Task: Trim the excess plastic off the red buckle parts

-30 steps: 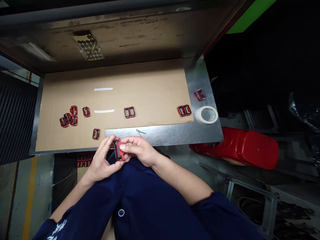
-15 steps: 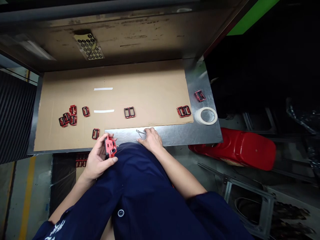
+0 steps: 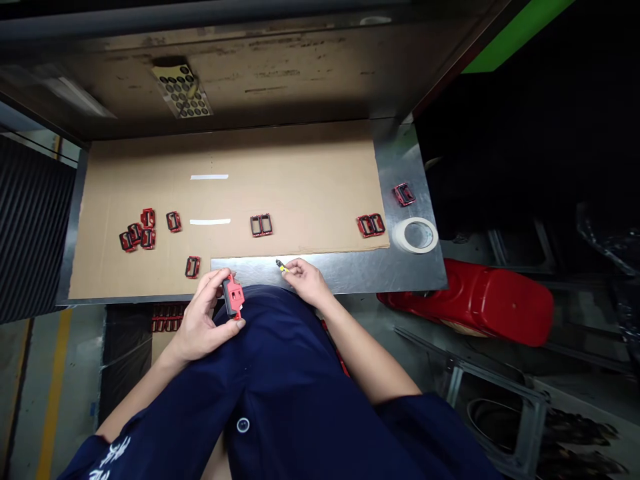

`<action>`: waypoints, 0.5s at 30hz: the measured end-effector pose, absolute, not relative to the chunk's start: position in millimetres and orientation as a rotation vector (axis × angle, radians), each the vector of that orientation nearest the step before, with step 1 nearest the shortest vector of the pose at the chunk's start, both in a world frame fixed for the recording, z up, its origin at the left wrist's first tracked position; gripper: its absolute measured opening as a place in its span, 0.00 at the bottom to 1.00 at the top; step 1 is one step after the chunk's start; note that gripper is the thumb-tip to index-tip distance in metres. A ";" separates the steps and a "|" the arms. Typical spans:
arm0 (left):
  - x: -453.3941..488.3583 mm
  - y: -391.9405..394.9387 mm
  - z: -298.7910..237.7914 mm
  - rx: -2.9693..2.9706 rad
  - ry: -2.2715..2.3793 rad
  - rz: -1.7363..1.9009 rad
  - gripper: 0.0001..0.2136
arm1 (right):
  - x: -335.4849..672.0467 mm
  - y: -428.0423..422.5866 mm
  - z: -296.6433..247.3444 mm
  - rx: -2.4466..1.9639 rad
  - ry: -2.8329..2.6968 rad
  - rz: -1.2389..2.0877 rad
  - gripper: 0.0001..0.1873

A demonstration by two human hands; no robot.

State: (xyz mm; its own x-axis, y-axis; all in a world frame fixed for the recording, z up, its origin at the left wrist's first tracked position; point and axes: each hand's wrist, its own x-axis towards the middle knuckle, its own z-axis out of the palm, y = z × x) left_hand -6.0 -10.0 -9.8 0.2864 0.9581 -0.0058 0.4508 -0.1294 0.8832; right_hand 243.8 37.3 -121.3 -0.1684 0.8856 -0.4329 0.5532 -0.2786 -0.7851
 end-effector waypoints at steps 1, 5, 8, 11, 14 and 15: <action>-6.0 -9.9 -9.3 1.735 1.294 0.770 0.38 | 243.0 34.0 -107.8 -1.697 -1.637 1.474 0.15; -4.0 -9.0 -3.2 1.816 1.261 0.759 0.39 | 240.5 20.3 -42.9 -1.245 -1.707 1.446 0.13; -1.7 -7.2 2.3 1.899 1.197 0.775 0.40 | 238.3 13.4 -7.4 -0.975 -1.768 1.202 0.16; -0.4 -5.8 4.9 1.939 1.136 0.797 0.41 | 234.8 9.4 5.0 -0.854 -1.812 1.016 0.13; -0.4 -5.7 4.7 1.940 1.110 0.804 0.41 | 231.2 7.7 5.1 -0.813 -1.856 0.902 0.08; -0.5 -5.9 4.4 1.940 1.107 0.810 0.41 | 230.2 7.6 4.7 -0.809 -1.862 0.881 0.07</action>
State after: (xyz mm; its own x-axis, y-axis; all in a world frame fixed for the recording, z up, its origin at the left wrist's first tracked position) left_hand -0.5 -5.9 4.4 0.4262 0.8911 0.1562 0.4182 -0.3471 0.8394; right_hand 230.2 7.6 4.7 -0.3858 0.8104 0.4410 0.1730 0.5330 -0.8282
